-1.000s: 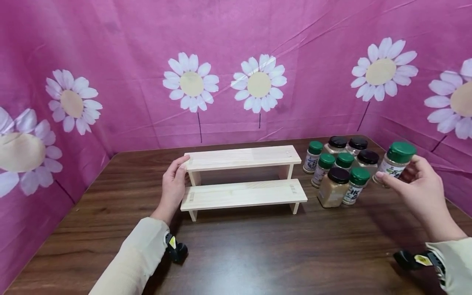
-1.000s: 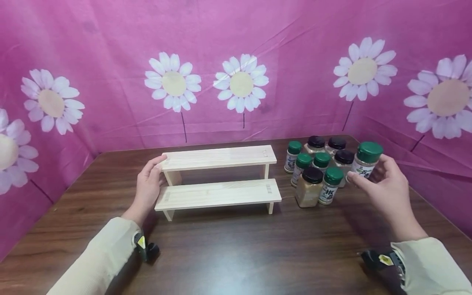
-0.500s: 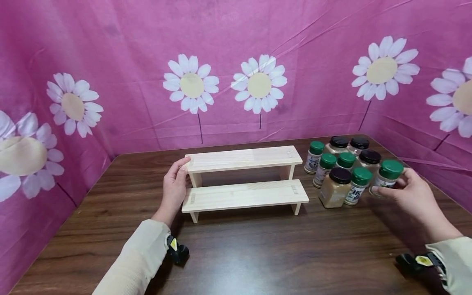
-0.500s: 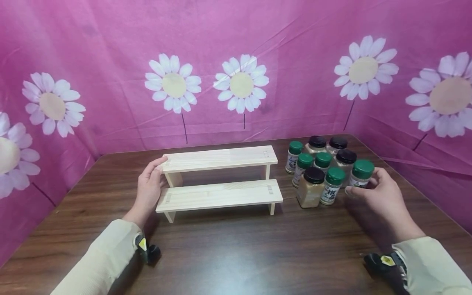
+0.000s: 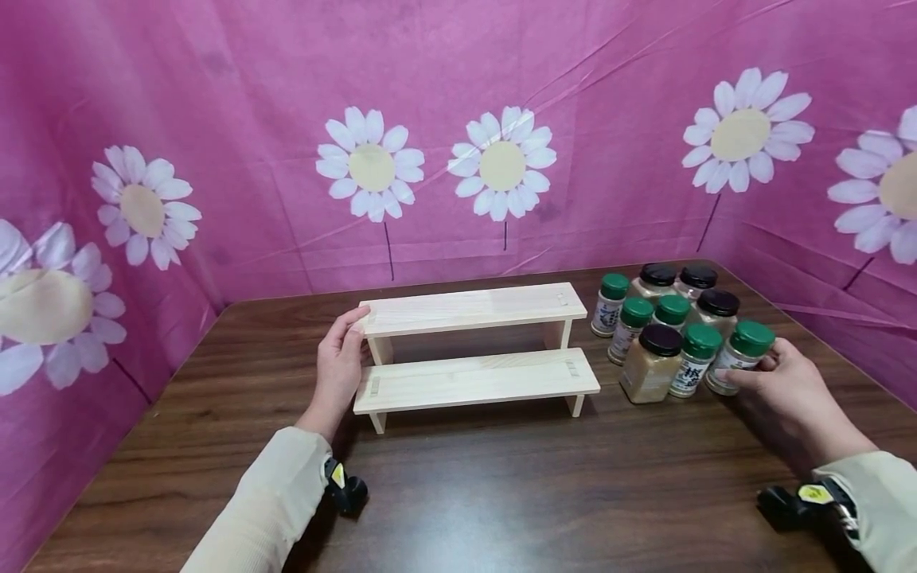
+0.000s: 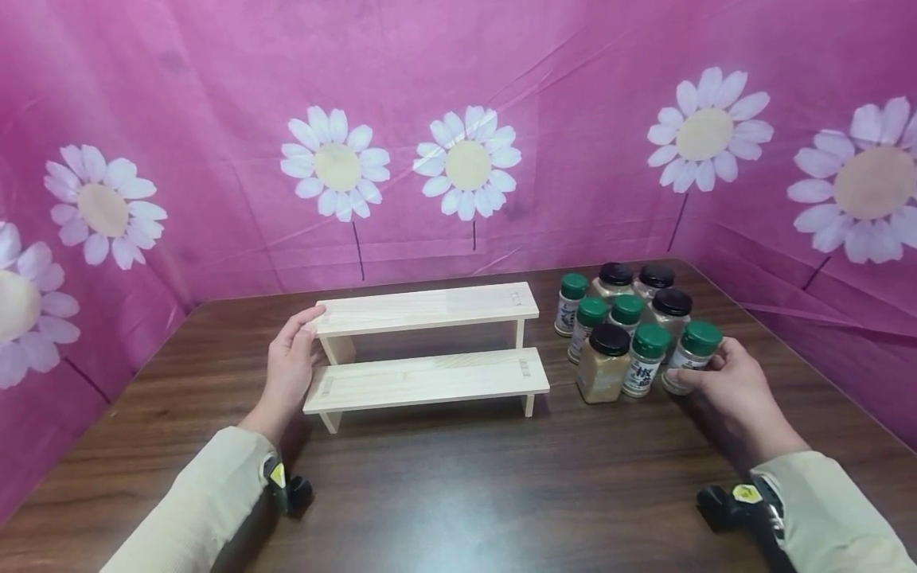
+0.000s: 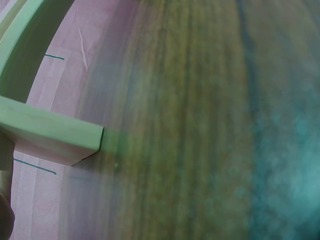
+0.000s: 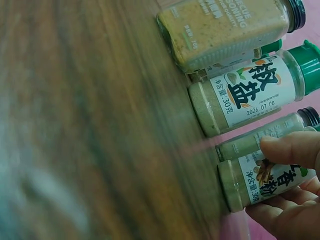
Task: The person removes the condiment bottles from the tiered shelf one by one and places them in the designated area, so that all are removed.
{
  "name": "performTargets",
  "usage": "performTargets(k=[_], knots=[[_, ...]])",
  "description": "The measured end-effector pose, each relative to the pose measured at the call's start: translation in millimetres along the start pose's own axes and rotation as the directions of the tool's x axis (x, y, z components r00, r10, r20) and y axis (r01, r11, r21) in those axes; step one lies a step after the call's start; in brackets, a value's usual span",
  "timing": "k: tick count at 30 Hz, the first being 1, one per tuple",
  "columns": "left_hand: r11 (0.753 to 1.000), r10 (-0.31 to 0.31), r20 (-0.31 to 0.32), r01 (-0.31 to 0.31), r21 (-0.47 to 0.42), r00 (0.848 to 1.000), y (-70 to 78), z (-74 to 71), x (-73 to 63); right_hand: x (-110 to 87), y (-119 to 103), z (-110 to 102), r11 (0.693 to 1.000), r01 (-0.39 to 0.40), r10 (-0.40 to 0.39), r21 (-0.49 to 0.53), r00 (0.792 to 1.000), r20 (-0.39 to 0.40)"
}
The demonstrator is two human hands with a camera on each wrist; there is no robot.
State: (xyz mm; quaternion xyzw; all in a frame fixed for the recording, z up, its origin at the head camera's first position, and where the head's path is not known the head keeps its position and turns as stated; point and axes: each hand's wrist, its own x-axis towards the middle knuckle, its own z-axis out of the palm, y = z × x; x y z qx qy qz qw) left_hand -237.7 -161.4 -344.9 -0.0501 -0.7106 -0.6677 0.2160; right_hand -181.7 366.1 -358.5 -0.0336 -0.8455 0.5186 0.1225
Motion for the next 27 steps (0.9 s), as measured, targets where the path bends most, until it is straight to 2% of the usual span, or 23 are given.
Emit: performTargets(k=[4, 6, 10, 14, 22, 25, 27], knots=[[1.000, -0.015, 0.002, 0.015, -0.009, 1.000, 0.1, -0.6, 0.2, 1.2, 1.7, 2.2, 0.999, -0.003, 0.002, 0.041, 1.000, 0.021], [1.000, -0.022, -0.001, 0.022, -0.014, 1.000, 0.2, -0.8, 0.1, 1.5, 2.1, 2.9, 1.000, -0.001, 0.001, 0.024, 1.000, 0.031], [0.999, -0.026, 0.004, 0.026, -0.023, 1.000, 0.5, 0.1, 0.3, 0.9, 1.7, 2.1, 0.995, -0.007, 0.011, -0.099, 0.999, 0.034], [1.000, -0.026, 0.004, 0.026, -0.017, 1.000, 0.6, 1.1, 0.4, 0.7, 1.0, 0.2, 0.973, -0.016, 0.028, -0.231, 0.998, 0.051], [1.000, -0.015, 0.005, 0.015, -0.007, 1.000, 1.3, 1.3, 2.2, 0.3, -3.2, -4.5, 0.938, -0.010, 0.057, -0.347, 0.990, 0.126], [0.998, -0.060, 0.024, 0.061, -0.002, 0.998, 4.0, 0.1, 3.6, -0.3, -11.9, -13.4, 0.911, 0.017, 0.050, -0.412, 0.987, 0.150], [0.994, -0.108, 0.043, 0.107, 0.038, 0.993, 8.8, -3.4, 4.1, 0.3, -22.9, -23.4, 0.887, 0.048, 0.021, -0.460, 0.990, 0.143]])
